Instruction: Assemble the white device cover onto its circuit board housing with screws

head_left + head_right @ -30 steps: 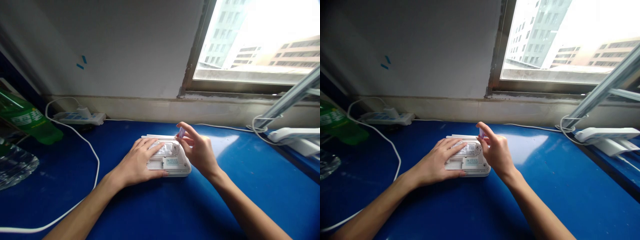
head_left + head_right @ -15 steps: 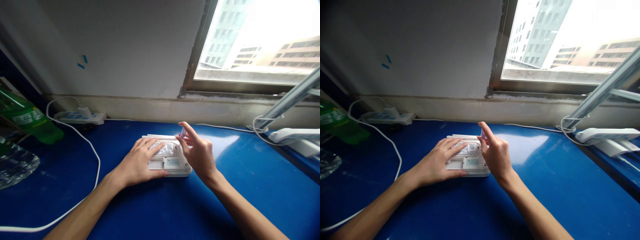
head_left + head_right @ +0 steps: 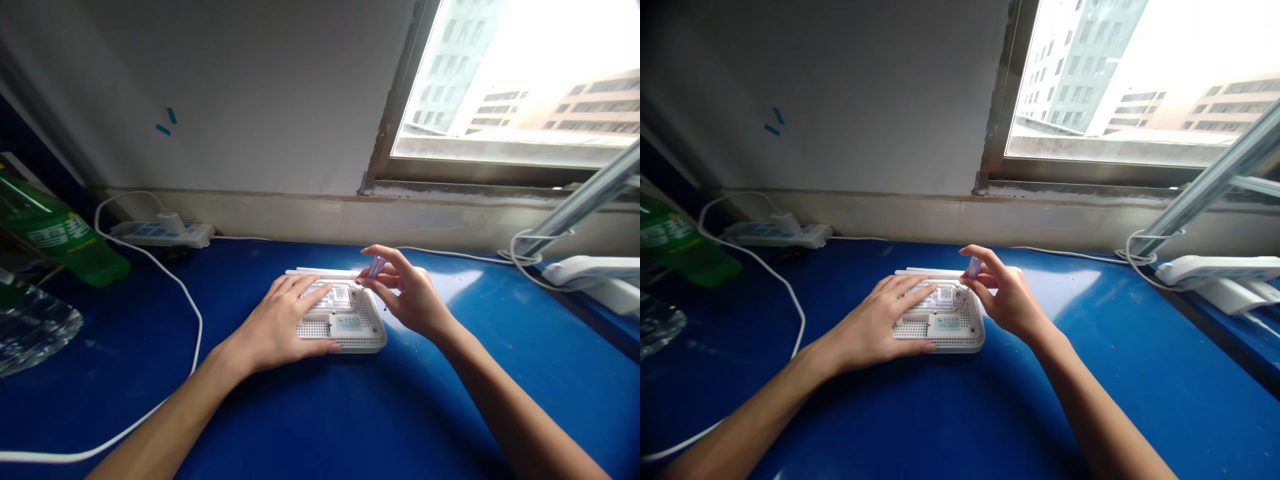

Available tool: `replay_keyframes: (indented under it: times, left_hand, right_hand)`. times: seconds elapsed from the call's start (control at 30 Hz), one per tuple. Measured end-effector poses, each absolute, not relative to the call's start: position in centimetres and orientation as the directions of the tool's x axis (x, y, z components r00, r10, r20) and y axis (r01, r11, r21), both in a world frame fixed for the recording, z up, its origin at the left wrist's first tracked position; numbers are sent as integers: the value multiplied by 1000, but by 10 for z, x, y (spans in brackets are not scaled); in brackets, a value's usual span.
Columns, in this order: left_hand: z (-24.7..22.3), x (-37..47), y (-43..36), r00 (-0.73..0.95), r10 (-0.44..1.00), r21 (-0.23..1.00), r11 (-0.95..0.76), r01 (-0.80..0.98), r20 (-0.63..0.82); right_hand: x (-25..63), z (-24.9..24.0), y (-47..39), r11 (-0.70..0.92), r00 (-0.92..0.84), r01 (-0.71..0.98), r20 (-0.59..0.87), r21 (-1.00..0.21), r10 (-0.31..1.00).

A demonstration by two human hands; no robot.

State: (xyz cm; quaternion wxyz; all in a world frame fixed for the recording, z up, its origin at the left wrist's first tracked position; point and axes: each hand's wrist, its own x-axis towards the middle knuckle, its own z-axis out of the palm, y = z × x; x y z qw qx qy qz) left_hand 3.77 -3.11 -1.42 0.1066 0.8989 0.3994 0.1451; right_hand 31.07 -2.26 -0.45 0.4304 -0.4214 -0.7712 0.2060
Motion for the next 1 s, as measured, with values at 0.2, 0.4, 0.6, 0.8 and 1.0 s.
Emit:
replay_keyframes:
  times: [0.2,0.4,0.6,0.8,1.0]
  left_hand:
    - [-16,37,-30,634,754,316,-651,690,171]
    - [-15,38,-30,628,761,321,-643,695,165]
    - [-15,38,-31,634,753,316,-653,688,174]
    - [-16,37,-31,638,747,320,-660,679,188]
    - [-15,37,-31,638,746,332,-661,674,191]
  right_hand:
    - [304,-4,-23,503,-210,466,461,-728,862]
    - [292,-3,-27,501,-142,555,518,-664,843]
    - [276,-13,-33,446,-24,667,580,-598,814]
    - [272,-13,-33,388,51,709,593,-588,804]
    - [290,-4,-28,493,-198,537,465,-685,863]
